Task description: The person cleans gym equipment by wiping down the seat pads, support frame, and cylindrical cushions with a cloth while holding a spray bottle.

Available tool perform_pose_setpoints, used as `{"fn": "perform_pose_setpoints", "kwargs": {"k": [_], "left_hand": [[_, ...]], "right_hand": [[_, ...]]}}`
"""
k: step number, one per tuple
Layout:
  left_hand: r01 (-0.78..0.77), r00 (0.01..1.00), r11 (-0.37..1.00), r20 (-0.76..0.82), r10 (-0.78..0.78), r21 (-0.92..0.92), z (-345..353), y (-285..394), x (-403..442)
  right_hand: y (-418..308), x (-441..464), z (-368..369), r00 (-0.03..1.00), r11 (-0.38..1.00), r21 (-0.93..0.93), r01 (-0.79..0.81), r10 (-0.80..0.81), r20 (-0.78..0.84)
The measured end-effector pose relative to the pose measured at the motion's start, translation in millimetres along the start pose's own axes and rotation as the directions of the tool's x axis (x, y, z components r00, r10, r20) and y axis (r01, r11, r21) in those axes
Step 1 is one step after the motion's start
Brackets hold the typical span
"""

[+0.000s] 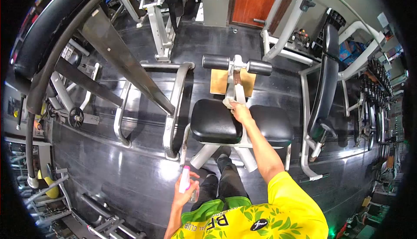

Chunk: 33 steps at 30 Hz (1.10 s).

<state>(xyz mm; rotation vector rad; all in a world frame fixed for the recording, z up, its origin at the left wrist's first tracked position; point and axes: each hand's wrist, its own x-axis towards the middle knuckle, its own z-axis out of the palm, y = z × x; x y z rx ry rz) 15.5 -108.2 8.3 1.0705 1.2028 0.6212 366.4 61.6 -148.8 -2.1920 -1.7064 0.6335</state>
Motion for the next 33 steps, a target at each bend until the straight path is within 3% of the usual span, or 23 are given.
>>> {"fn": "perform_pose_setpoints", "kwargs": {"k": [1, 2, 5, 6, 7, 9, 11, 13, 14, 15, 16, 17, 19, 21, 23, 24, 27, 29, 31, 33], "left_hand": [[-0.002, 1.0, 1.0, 0.02, 0.002, 0.01, -0.3, 2.8, 0.1], [-0.01, 1.0, 0.997, -0.017, 0.009, -0.075, 0.6, -3.5, -0.8], [0.028, 0.998, 0.996, -0.051, -0.033, -0.087, 0.7, -20.5, -0.2], [0.026, 0.998, 0.995, -0.054, -0.032, -0.096, 4.2, -17.3, 2.7], [0.031, 0.998, 0.998, -0.045, -0.034, -0.063, 8.2, -11.8, 3.9], [0.036, 0.998, 0.999, -0.045, -0.037, -0.03, 14.7, -0.2, 7.7], [-0.006, 0.997, 0.996, -0.076, -0.001, -0.088, 24.0, 9.7, 15.0], [-0.032, 0.996, 0.997, -0.087, 0.026, -0.073, 28.4, 9.9, 18.3], [-0.059, 0.995, 0.997, -0.083, 0.054, -0.057, 30.7, 9.9, 19.5], [-0.058, 0.995, 0.996, -0.09, 0.052, -0.061, 33.3, 11.9, 20.9], [-0.047, 0.996, 0.997, -0.083, 0.042, -0.063, 36.1, 14.8, 23.6], [-0.04, 0.997, 0.997, -0.074, 0.035, -0.068, 39.4, 16.3, 25.7], [-0.049, 0.998, 0.996, -0.052, 0.045, -0.075, 44.9, 14.7, 31.2], [-0.058, 0.998, 0.996, -0.039, 0.055, -0.071, 42.9, 14.0, 36.2], [-0.039, 0.998, 0.995, -0.046, 0.035, -0.097, 43.6, 11.3, 35.7], [-0.032, 0.997, 0.99, -0.075, 0.021, -0.141, 44.1, 8.9, 35.6], [-0.067, 0.995, 0.988, -0.078, 0.057, -0.136, 39.3, 5.8, 35.9], [-0.075, 0.995, 0.991, -0.066, 0.068, -0.107, 35.0, 14.8, 31.9], [-0.08, 0.995, 0.994, -0.059, 0.075, -0.081, 29.7, 16.9, 25.2], [-0.116, 0.991, 0.984, -0.078, 0.106, -0.133, 23.5, 6.9, 16.5]], "right_hand": [[-17.1, -10.7, 0.7, 0.998, 0.996, -0.07, 0.056, -0.058, -0.037], [-30.2, -25.5, -2.9, 1.0, 1.0, -0.012, 0.009, -0.009, 0.016], [-69.0, -93.9, -38.8, 0.983, 0.991, 0.04, 0.131, -0.135, 0.128], [-59.9, -109.8, -24.3, 0.965, 0.966, 0.067, 0.251, -0.255, 0.062], [-86.5, -122.6, -59.9, 0.961, 0.955, 0.295, -0.01, -0.072, 0.267], [-67.1, -132.2, -55.3, 0.922, 0.891, 0.442, 0.103, -0.252, 0.293], [-64.3, -103.3, -76.5, 0.972, 0.734, 0.672, -0.099, -0.075, 0.225], [-25.2, -58.5, -54.5, 1.0, 0.794, 0.607, 0.026, -0.027, -0.008], [-46.4, -43.2, -87.2, 0.999, 0.878, 0.478, -0.005, 0.02, -0.026], [-31.9, -19.5, -70.7, 0.998, 0.754, 0.657, 0.003, 0.038, -0.048], [3.0, 9.4, -30.8, 0.979, 0.839, 0.526, 0.14, -0.038, -0.2], [19.3, 24.7, -18.0, 0.98, 0.98, 0.08, 0.183, -0.175, -0.093], [6.7, 31.1, -1.1, 0.993, 0.998, -0.051, 0.022, -0.016, 0.114], [-9.1, 21.3, 11.4, 0.994, 0.994, -0.055, 0.096, -0.093, 0.05], [-37.3, -7.5, 4.3, 0.919, 0.914, 0.139, 0.381, -0.358, -0.168], [-48.8, -22.3, -3.3, 0.935, 0.926, 0.133, 0.353, -0.347, -0.071], [-63.2, -62.6, -25.8, 0.88, 0.832, 0.316, 0.456, -0.475, -0.02], [-70.8, -83.5, -53.8, 0.905, 0.894, 0.432, 0.119, -0.277, 0.323], [-44.5, -105.6, -41.3, 0.92, 0.694, 0.719, -0.039, -0.255, 0.297], [-28.9, -133.1, -29.7, 0.951, 0.355, 0.909, -0.217, -0.133, 0.279]]}}
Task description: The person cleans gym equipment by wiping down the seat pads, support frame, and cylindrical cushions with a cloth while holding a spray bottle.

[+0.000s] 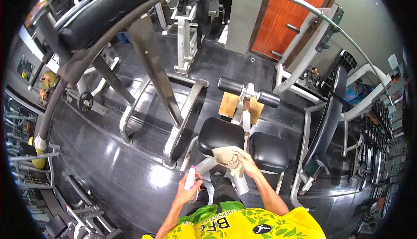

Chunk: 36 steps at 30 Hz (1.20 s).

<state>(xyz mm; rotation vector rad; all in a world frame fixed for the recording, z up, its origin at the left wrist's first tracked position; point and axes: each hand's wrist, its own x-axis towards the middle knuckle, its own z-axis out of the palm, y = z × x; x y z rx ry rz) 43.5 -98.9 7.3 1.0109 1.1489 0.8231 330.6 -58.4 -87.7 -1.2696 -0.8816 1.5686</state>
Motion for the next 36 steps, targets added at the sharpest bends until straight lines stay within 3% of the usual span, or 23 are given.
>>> {"fn": "perform_pose_setpoints", "kwargs": {"k": [1, 3, 4, 6, 8, 12, 14, 19, 22, 26, 28, 29, 34, 36], "left_hand": [[-0.007, 1.0, 1.0, -0.007, 0.007, -0.003, -4.2, -5.8, -4.9], [0.036, 0.997, 0.995, -0.062, -0.042, -0.089, -14.0, -19.9, -12.3], [0.031, 0.997, 0.995, -0.07, -0.038, -0.092, -18.5, -26.5, -15.7], [0.058, 0.986, 0.998, -0.153, -0.061, -0.023, -26.6, -38.3, -23.0], [0.073, 0.98, 0.993, -0.18, -0.089, -0.094, -35.3, -55.1, -29.6], [0.075, 0.975, 0.997, -0.209, -0.073, 0.001, -47.5, -95.4, -32.6], [0.152, 0.957, 0.97, -0.272, -0.096, 0.191, -49.2, -108.1, -34.3], [0.231, 0.944, 0.93, -0.299, -0.142, 0.286, -50.5, -109.4, -32.0], [0.21, 0.951, 0.959, -0.268, -0.155, 0.189, -49.8, -106.8, -28.8], [0.083, 0.95, 0.986, -0.309, -0.034, 0.144, -43.4, -114.3, -22.8], [0.076, 0.949, 0.982, -0.316, -0.018, 0.173, -41.4, -109.1, -19.8], [0.101, 0.954, 0.976, -0.298, -0.041, 0.191, -40.8, -108.5, -19.5], [0.152, 0.961, 0.969, -0.257, -0.099, 0.194, -34.5, -94.3, -20.4], [0.022, 0.979, 0.995, -0.203, -0.002, 0.095, -32.6, -91.6, -21.6]], "right_hand": [[-1.5, -16.0, 0.8, 1.0, 1.0, -0.005, 0.004, -0.004, 0.008], [-4.3, -48.0, 4.4, 0.965, 0.869, 0.448, -0.211, 0.258, -0.045], [4.0, -59.1, 6.6, 0.966, 0.871, 0.442, -0.214, 0.256, -0.038], [23.4, -80.0, 12.9, 0.937, 0.75, 0.636, -0.181, 0.328, -0.119], [36.7, -97.5, 21.2, 0.94, 0.758, 0.633, -0.158, 0.311, -0.138], [44.8, -121.2, 42.9, 0.932, 0.778, 0.611, -0.147, 0.315, -0.176], [40.7, -133.6, 55.0, 0.918, 0.792, 0.584, -0.178, 0.347, -0.192], [66.0, -145.3, 62.9, 0.938, 0.774, 0.611, -0.168, 0.316, -0.143], [72.2, -155.0, 64.8, 0.943, 0.788, 0.599, -0.14, 0.291, -0.163], [69.7, -159.3, 65.9, 0.947, 0.762, 0.634, -0.128, 0.284, -0.149], [63.3, -164.9, 64.2, 0.965, 0.777, 0.614, -0.141, 0.247, -0.09], [64.4, -166.6, 67.2, 0.954, 0.773, 0.625, -0.104, 0.256, -0.159], [87.2, -192.2, 59.2, 0.95, 0.718, 0.687, -0.114, 0.28, -0.135], [93.2, -201.3, 58.9, 0.918, 0.668, 0.729, -0.148, 0.367, -0.149]]}}
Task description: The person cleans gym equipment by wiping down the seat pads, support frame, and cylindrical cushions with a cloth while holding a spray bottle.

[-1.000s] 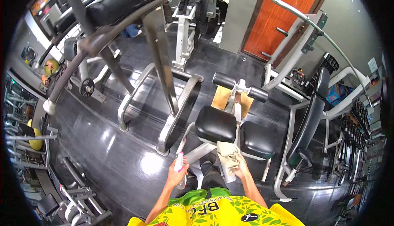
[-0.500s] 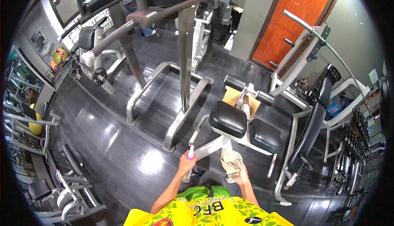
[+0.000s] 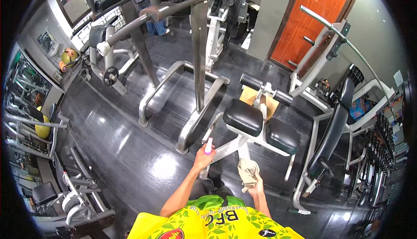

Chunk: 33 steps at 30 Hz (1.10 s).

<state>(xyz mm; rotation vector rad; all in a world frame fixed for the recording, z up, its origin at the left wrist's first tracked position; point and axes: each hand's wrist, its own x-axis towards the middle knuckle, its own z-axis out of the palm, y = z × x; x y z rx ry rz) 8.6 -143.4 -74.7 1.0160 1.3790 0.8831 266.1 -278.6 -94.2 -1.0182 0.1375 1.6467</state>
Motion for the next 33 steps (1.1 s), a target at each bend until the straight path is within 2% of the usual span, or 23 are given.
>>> {"fn": "perform_pose_setpoints", "kwargs": {"k": [1, 4, 7, 8, 10, 12, 14, 16, 18, 19, 21, 22, 24, 26, 28, 30, 31, 33], "left_hand": [[-0.005, 0.999, 0.999, 0.048, 0.007, -0.041, -1.7, 1.2, -2.8], [-0.052, 0.997, 0.992, 0.05, 0.058, -0.113, -7.6, 2.8, -9.6], [-0.062, 0.995, 0.988, 0.075, 0.073, -0.141, -15.5, 7.3, -13.9], [-0.069, 0.994, 0.989, 0.071, 0.079, -0.129, -19.1, 8.2, -12.4], [-0.058, 0.996, 0.991, 0.067, 0.066, -0.119, -26.2, 7.8, -9.3], [-0.001, 0.992, 0.995, 0.124, 0.014, -0.105, -37.5, 5.9, -6.4], [0.023, 0.988, 0.999, 0.154, -0.016, -0.048, -49.8, 11.3, -6.0], [0.053, 0.983, 0.999, 0.173, -0.054, 0.011, -63.3, 16.1, -6.3], [0.126, 0.97, 0.991, 0.215, -0.112, -0.049, -79.3, 18.1, -4.8], [0.147, 0.963, 0.989, 0.227, -0.143, -0.004, -87.0, 17.8, -2.8], [0.161, 0.955, 0.986, 0.247, -0.165, 0.039, -101.3, 18.0, 0.1], [0.161, 0.95, 0.985, 0.261, -0.172, 0.062, -107.5, 18.7, 0.7], [0.175, 0.938, 0.981, 0.288, -0.191, 0.078, -119.3, 20.7, 2.6], [0.171, 0.939, 0.983, 0.291, -0.182, 0.065, -128.1, 23.6, 8.2], [0.167, 0.937, 0.984, 0.301, -0.18, 0.068, -135.0, 25.0, 13.6], [0.162, 0.936, 0.985, 0.306, -0.174, 0.063, -138.1, 24.7, 19.7], [0.147, 0.933, 0.987, 0.323, -0.161, 0.067, -140.4, 24.3, 23.3], [0.135, 0.92, 0.983, 0.353, -0.172, 0.128, -147.3, 22.5, 29.4]], "right_hand": [[2.8, 0.6, -4.8, 1.0, 1.0, 0.003, -0.007, 0.007, -0.005], [7.3, 2.5, -3.4, 0.998, 0.997, -0.071, -0.011, 0.016, 0.059], [2.5, 13.0, 37.3, 0.995, 0.968, -0.25, -0.017, 0.04, 0.089], [2.6, 26.3, 53.5, 0.995, 0.97, -0.242, -0.005, 0.028, 0.094], [8.5, 59.7, 87.1, 0.977, 0.871, -0.473, 0.133, -0.034, 0.21], [12.9, 101.1, 128.3, 0.906, 0.571, -0.703, 0.424, -0.263, 0.333], [1.8, 124.9, 192.5, 0.874, 0.213, -0.869, 0.446, -0.312, 0.372], [14.3, 204.0, 208.3, 0.714, -0.066, -0.78, 0.623, -0.361, 0.6], [18.7, 228.0, 246.1, 0.669, -0.311, -0.778, 0.546, -0.396, 0.628], [30.1, 251.3, 243.1, 0.676, -0.296, -0.789, 0.539, -0.406, 0.615], [64.9, 302.6, 224.6, 0.766, -0.639, -0.733, 0.232, -0.345, 0.543], [88.9, 319.4, 212.0, 0.796, -0.72, -0.689, 0.087, -0.366, 0.482], [125.5, 330.5, 192.5, 0.656, -0.578, -0.813, 0.068, -0.588, 0.473], [103.1, 246.5, 217.8, 0.839, -0.316, -0.93, 0.187, -0.44, 0.319], [131.4, 209.0, 185.9, 0.704, -0.422, -0.851, 0.313, -0.498, 0.506], [134.5, 157.9, 180.9, 0.829, -0.238, -0.914, 0.33, -0.39, 0.401], [130.2, 153.9, 173.8, 0.832, -0.236, -0.917, 0.321, -0.393, 0.392], [124.4, 147.1, 164.1, 0.932, 0.009, -0.935, 0.354, -0.082, 0.353]]}}
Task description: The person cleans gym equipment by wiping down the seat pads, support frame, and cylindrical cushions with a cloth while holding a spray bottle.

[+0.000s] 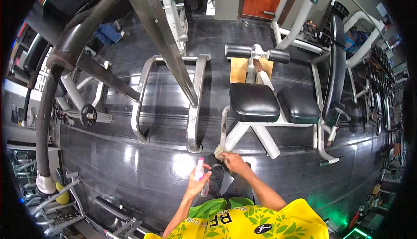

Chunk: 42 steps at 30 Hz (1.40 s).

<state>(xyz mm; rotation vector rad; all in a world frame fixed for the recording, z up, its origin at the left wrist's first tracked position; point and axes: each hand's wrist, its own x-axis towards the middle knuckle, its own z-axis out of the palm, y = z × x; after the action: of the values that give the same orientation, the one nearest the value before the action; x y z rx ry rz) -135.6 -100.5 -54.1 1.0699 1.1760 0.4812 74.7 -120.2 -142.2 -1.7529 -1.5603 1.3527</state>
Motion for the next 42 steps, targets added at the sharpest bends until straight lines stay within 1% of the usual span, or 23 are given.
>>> {"fn": "perform_pose_setpoints", "kwargs": {"k": [1, 3, 5, 7, 8, 10, 11, 13, 14, 15, 17, 19, 21, 25, 27, 30, 33, 34, 35, 37, 38, 40, 42], "left_hand": [[0.003, 1.0, 1.0, 0.006, -0.003, 0.005, -1.9, 1.8, 1.2], [-0.031, 0.999, 0.999, 0.003, 0.031, -0.009, -5.3, 7.9, 2.4], [-0.03, 0.999, 0.999, -0.013, 0.03, -0.024, -6.9, 15.0, 0.5], [-0.031, 0.999, 0.999, -0.035, 0.03, -0.037, -9.9, 16.3, -0.4], [-0.031, 0.999, 0.999, -0.04, 0.029, -0.041, -11.4, 14.5, -1.7], [-0.033, 0.999, 0.999, -0.039, 0.031, -0.043, -12.4, 12.7, -4.4], [-0.021, 0.998, 0.999, -0.054, 0.019, -0.035, -14.5, 14.2, -6.6], [-0.006, 0.998, 0.999, -0.064, 0.004, -0.035, -17.6, 14.1, -9.3], [-0.03, 0.997, 0.999, -0.068, 0.027, -0.037, -19.7, 12.9, -10.3], [-0.051, 0.996, 0.998, -0.071, 0.048, -0.036, -22.7, 11.6, -12.2], [-0.046, 0.997, 0.999, -0.06, 0.046, -0.013, -26.1, 2.8, -9.1], [-0.037, 0.998, 0.999, -0.043, 0.037, 0.015, -27.3, 0.0, -7.5], [0.0, 0.999, 0.997, -0.042, 0.003, 0.071, -26.7, 2.3, -4.6], [-0.042, 0.998, 0.998, -0.054, 0.04, -0.041, -20.2, 10.9, 0.3], [-0.032, 0.999, 0.999, -0.026, 0.032, -0.009, -20.2, 9.6, 2.2], [0.0, 1.0, 1.0, -0.011, 0.001, 0.013, -19.9, 13.6, 1.3], [0.021, 1.0, 0.999, -0.023, -0.021, -0.028, -22.6, -2.4, 1.4], [0.019, 1.0, 0.999, -0.019, -0.019, -0.026, -22.8, -5.8, 1.8], [0.02, 1.0, 1.0, -0.02, -0.02, -0.014, -23.1, -8.9, 1.6], [0.026, 0.999, 1.0, -0.023, -0.026, 0.0, -25.9, -16.3, -2.1], [0.017, 0.999, 1.0, -0.032, -0.017, -0.012, -27.5, -21.5, -6.5], [-0.006, 0.999, 1.0, -0.034, 0.005, -0.027, -30.0, -24.1, -2.9], [0.027, 0.999, 0.999, -0.046, -0.028, -0.031, -29.1, -25.3, -5.6]], "right_hand": [[-17.6, 0.7, -11.8, 1.0, 1.0, 0.005, -0.005, 0.005, -0.004], [-72.1, 18.1, -54.6, 0.972, 0.931, 0.306, -0.2, 0.227, -0.054], [-61.1, 69.3, -51.9, 0.86, 0.981, -0.094, 0.169, -0.193, -0.472], [-68.4, 122.0, -61.9, 0.769, 0.947, -0.298, 0.119, -0.278, -0.576], [-45.3, 142.6, -51.5, 0.767, 0.947, -0.297, 0.12, -0.278, -0.578], [8.6, 184.7, -26.5, 0.788, 0.878, -0.421, -0.23, -0.085, -0.609], [5.9, 184.1, -25.3, 0.783, 0.88, -0.413, -0.235, -0.081, -0.617], [-8.3, 167.5, -27.7, 0.763, 0.967, -0.146, -0.21, 0.069, -0.642], [-15.4, 155.3, -33.1, 0.815, 0.944, -0.037, -0.329, 0.264, -0.516], [-14.3, 142.2, -28.5, 0.815, 0.943, -0.039, -0.332, 0.266, -0.515], [-6.5, 109.2, -14.3, 0.787, 0.998, -0.033, -0.054, 0.022, -0.617], [-1.6, 80.4, -5.7, 0.83, 0.998, 0.062, -0.024, 0.055, -0.555], [14.9, 47.2, 5.3, 0.828, 0.993, -0.011, 0.115, -0.102, -0.551], [37.1, -7.9, 9.3, 0.938, 0.996, 0.06, 0.064, -0.039, -0.345], [65.2, -10.7, 13.2, 0.937, 0.873, 0.424, -0.239, 0.321, -0.134], [82.0, 27.7, -4.7, 0.902, 0.509, 0.859, 0.064, 0.338, -0.268], [92.0, 107.4, -22.0, 0.827, 0.083, 0.996, -0.033, 0.562, -0.02], [79.2, 126.7, -22.9, 0.847, 0.006, 0.996, 0.094, 0.526, -0.083], [66.4, 144.0, -25.4, 0.795, 0.031, 0.998, 0.058, 0.603, -0.065], [86.6, 174.6, 12.6, 0.755, 0.12, 0.942, 0.314, 0.57, -0.324], [81.3, 161.4, 19.6, 0.753, 0.117, 0.943, 0.31, 0.576, -0.319], [73.8, 133.4, 23.8, 0.718, 0.748, 0.644, 0.159, 0.36, -0.596], [64.8, 94.1, 24.8, 0.732, 0.937, 0.309, 0.165, 0.094, -0.675]]}}
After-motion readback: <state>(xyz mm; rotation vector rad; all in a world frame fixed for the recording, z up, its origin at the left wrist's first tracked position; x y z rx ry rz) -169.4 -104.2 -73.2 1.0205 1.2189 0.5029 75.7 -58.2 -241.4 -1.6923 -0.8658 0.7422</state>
